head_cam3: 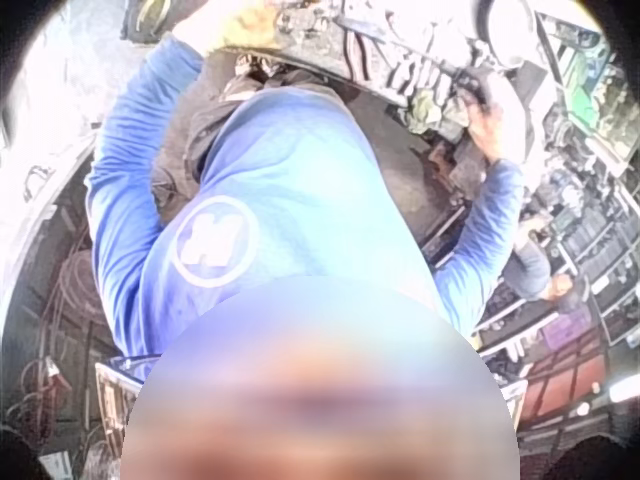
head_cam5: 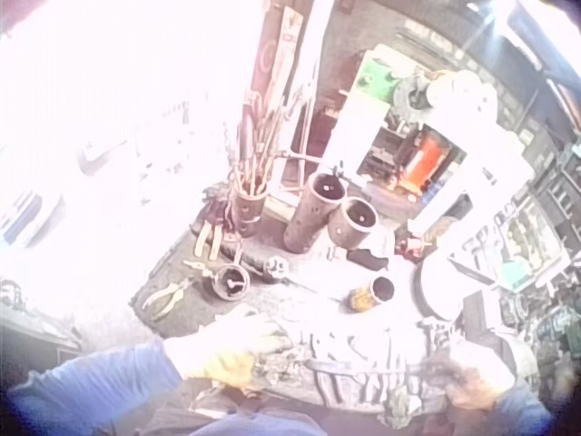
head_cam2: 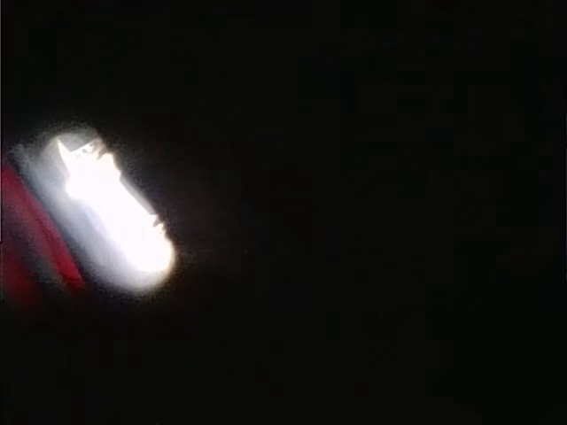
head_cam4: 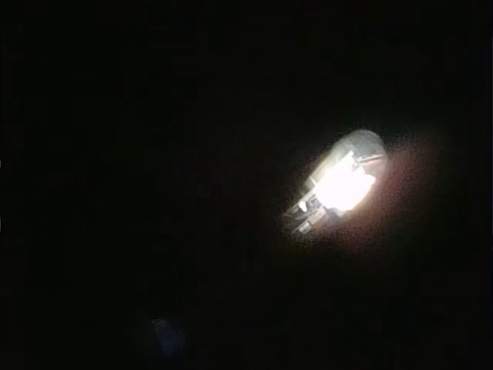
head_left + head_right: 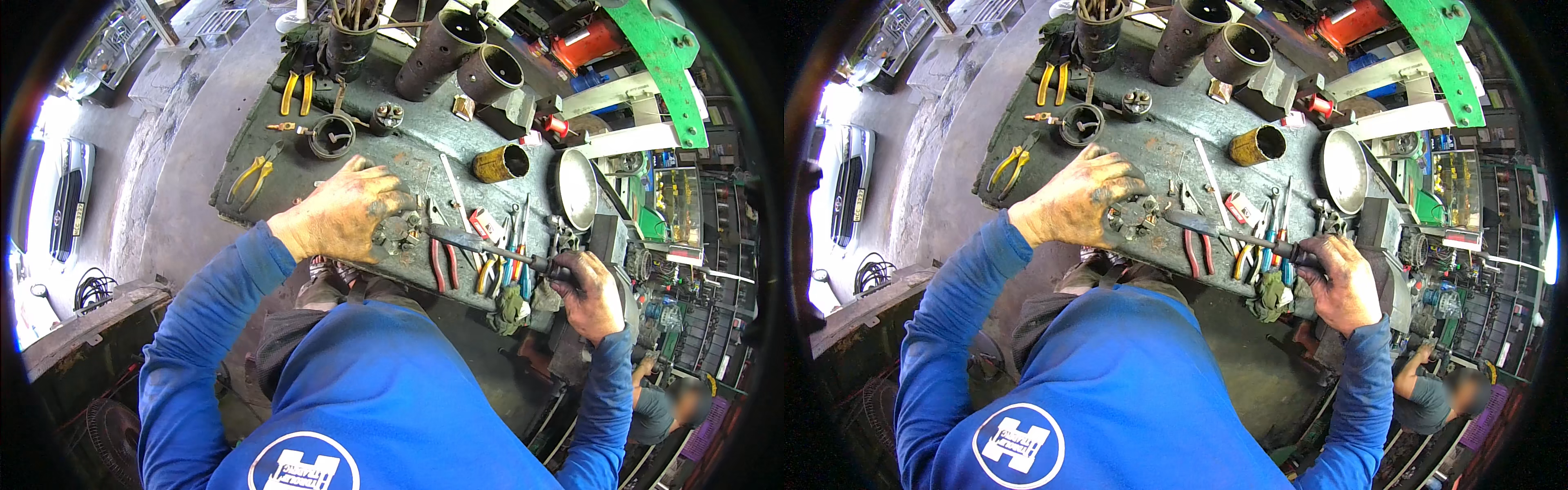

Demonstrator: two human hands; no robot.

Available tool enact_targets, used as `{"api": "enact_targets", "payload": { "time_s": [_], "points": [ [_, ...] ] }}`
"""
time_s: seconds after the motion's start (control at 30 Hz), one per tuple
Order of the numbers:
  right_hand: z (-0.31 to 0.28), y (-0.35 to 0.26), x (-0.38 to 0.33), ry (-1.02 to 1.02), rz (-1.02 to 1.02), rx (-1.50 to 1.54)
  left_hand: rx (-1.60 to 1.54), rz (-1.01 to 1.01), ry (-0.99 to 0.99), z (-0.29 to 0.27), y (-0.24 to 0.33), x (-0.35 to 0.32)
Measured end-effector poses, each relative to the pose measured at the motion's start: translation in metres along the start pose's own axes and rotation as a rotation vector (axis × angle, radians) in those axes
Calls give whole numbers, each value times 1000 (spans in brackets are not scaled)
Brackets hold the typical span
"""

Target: The person uses a screwdriver to manipulate small components on a workbench, then picks up a cylindrical metal part and a larger housing. They carry both parts to a metal stand and place them down. The person returns to the workbench, picks up a wire brush, and walks toward the stand again.

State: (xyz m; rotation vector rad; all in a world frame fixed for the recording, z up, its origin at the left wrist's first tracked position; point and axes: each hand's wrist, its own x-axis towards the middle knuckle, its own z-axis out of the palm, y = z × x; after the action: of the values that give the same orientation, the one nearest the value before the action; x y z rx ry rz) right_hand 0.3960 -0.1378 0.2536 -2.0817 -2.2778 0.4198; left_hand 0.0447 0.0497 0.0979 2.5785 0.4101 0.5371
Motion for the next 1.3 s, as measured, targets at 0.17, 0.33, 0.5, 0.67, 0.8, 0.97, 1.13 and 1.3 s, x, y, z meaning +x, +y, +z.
{"api": "enact_targets", "payload": {
  "time_s": [0.17, 0.33, 0.5, 0.67, 0.8, 0.97, 1.13, 1.3],
  "points": [
    [5, -1, -2, -18, 44, 31, -18, -24, 61, 5, 0, -3],
    [1, -4, -1, -10, 40, 34, -134, -60, 53, 8, -1, -4],
    [-15, -10, 1, -16, 31, 11, -192, -80, 65, 13, 1, -3],
    [-34, -16, 1, -29, 31, -76, -189, -53, 156, 24, 3, -4],
    [-49, -21, 1, -39, 18, -135, -227, -28, 306, 37, 6, -4],
    [-62, -26, 2, -70, 34, -152, -232, -49, 319, 44, 11, -1],
    [-63, -27, 2, -71, 28, -170, -281, -44, 284, 44, 12, 1],
    [-60, -25, 1, -60, 21, -158, -278, -26, 299, 46, 10, 1]
  ]
}}
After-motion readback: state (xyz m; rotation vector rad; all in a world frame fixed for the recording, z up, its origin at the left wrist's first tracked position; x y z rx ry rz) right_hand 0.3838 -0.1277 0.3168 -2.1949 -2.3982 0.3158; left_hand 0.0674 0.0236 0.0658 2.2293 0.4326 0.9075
